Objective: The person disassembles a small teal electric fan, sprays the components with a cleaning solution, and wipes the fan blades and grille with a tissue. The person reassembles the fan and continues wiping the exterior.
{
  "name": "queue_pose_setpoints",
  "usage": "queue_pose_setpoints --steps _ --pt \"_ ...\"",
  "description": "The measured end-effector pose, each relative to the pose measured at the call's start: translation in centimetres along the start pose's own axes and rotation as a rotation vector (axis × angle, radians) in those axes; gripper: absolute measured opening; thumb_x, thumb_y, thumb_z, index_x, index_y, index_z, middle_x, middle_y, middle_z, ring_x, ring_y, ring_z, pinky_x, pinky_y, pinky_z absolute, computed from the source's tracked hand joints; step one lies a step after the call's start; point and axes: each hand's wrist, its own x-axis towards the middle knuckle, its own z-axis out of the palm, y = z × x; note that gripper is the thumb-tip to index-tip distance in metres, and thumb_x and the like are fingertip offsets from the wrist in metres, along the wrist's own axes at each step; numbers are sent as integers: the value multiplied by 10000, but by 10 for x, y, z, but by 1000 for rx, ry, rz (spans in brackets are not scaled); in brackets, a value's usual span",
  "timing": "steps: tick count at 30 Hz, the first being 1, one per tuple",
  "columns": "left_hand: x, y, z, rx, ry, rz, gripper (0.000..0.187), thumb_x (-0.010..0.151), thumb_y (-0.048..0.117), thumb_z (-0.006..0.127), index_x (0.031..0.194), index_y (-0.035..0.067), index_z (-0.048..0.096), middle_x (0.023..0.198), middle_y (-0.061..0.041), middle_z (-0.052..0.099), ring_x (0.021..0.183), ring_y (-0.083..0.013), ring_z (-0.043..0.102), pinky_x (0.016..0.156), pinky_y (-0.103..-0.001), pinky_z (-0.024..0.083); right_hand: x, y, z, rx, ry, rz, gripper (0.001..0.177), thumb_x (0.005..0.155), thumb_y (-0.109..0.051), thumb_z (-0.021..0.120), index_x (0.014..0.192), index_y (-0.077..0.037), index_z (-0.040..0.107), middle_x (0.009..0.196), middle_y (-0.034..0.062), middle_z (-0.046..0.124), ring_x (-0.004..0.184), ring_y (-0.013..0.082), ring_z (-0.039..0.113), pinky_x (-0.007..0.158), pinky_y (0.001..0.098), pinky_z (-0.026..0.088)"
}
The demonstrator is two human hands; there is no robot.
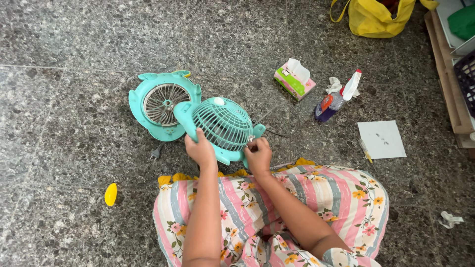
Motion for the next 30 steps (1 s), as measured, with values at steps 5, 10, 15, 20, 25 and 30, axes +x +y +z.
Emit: queue_pose_setpoints --steps 5,10,15,20,25,30 --pt "8 8 -6 12 -39 -13 344 959 273 647 1156 -8 664 1064 -130 713 924 -261 677 839 -407 517 14 23 -9 -33 -187 -91 151 747 -7 815 767 -19 666 844 66 666 766 155 665 697 293 549" --pt "14 13 -12 164 -77 -102 449 985 422 595 1220 43 646 1115 -125 689 976 -294 670 848 -435 501 44 21 -30 311 -95 109 145 811 9 746 901 -51 649 917 53 696 813 104 673 729 274 573" --pt "19 11 -9 218 -46 -60 512 974 464 607 1262 41 644 1187 -153 693 1046 -329 671 884 -435 504 93 4 -35 253 -130 -183 317 789 53 777 1084 -41 710 993 59 713 834 128 677 754 270 563" --pt "21 7 -8 252 -24 -41 480 979 444 608 1226 38 671 1170 -170 707 1037 -346 674 882 -447 503 93 -9 -9 79 -171 -229 160 878 47 740 1018 -27 766 919 84 761 808 137 716 746 279 588" --pt "23 2 -6 202 -51 7 456 986 436 607 1182 31 687 1102 -152 720 979 -318 692 858 -428 517 65 -16 -8 112 -155 -377 171 867 42 741 1029 -14 759 920 112 743 814 144 707 717 291 564" --pt "28 0 -6 194 -78 34 439 991 433 620 1146 27 688 1012 -126 709 901 -290 681 812 -421 511 82 -15 -12 107 -83 -201 123 894 49 723 1001 -3 752 895 86 731 759 126 682 680 287 556"
